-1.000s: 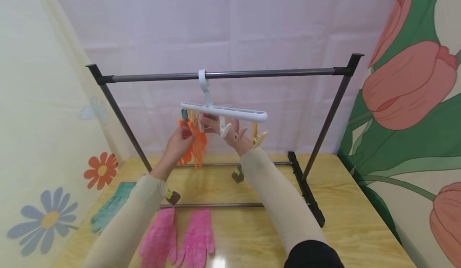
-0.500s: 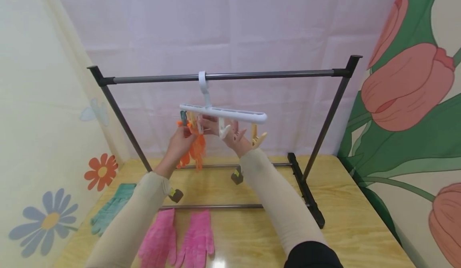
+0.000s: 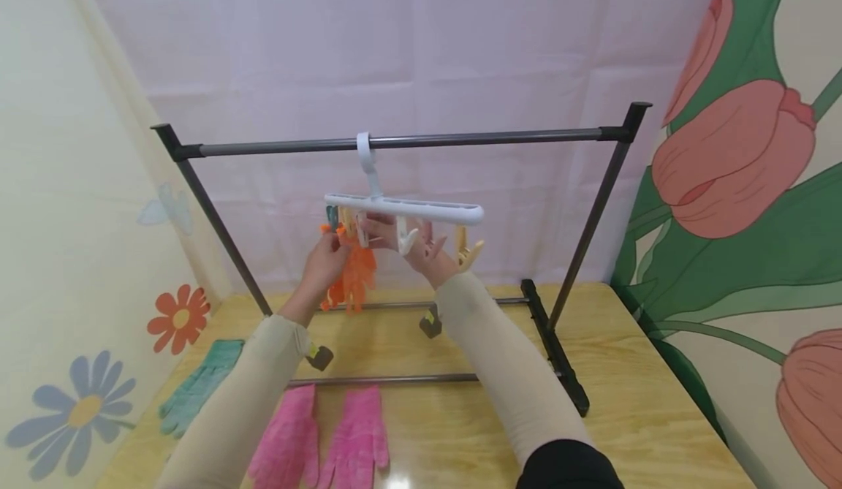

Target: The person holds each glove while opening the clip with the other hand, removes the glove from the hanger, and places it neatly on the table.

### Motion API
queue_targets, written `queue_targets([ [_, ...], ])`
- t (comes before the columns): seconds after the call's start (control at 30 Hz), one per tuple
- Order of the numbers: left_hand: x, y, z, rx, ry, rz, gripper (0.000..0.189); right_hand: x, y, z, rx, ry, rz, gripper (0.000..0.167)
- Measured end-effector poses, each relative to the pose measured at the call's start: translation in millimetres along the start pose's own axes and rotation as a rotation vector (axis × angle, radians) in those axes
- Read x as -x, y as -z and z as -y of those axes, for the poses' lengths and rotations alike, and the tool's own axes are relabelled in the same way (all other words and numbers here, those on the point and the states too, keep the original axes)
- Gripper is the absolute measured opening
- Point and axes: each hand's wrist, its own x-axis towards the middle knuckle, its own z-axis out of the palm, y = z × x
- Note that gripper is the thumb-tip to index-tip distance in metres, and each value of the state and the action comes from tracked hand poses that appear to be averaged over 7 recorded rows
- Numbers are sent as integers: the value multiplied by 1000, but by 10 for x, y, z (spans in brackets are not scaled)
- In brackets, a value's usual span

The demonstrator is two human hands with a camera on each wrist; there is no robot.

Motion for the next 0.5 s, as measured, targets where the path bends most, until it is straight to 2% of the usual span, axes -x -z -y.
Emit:
queue_targets([
  [0.3,-13,14,8,24,-14,-21,32,-10,7,5,-12,-9,-16,20],
  [0.5,-18,50,9,2,-39,-37,32,15,14,20,-44,21,-3,27],
])
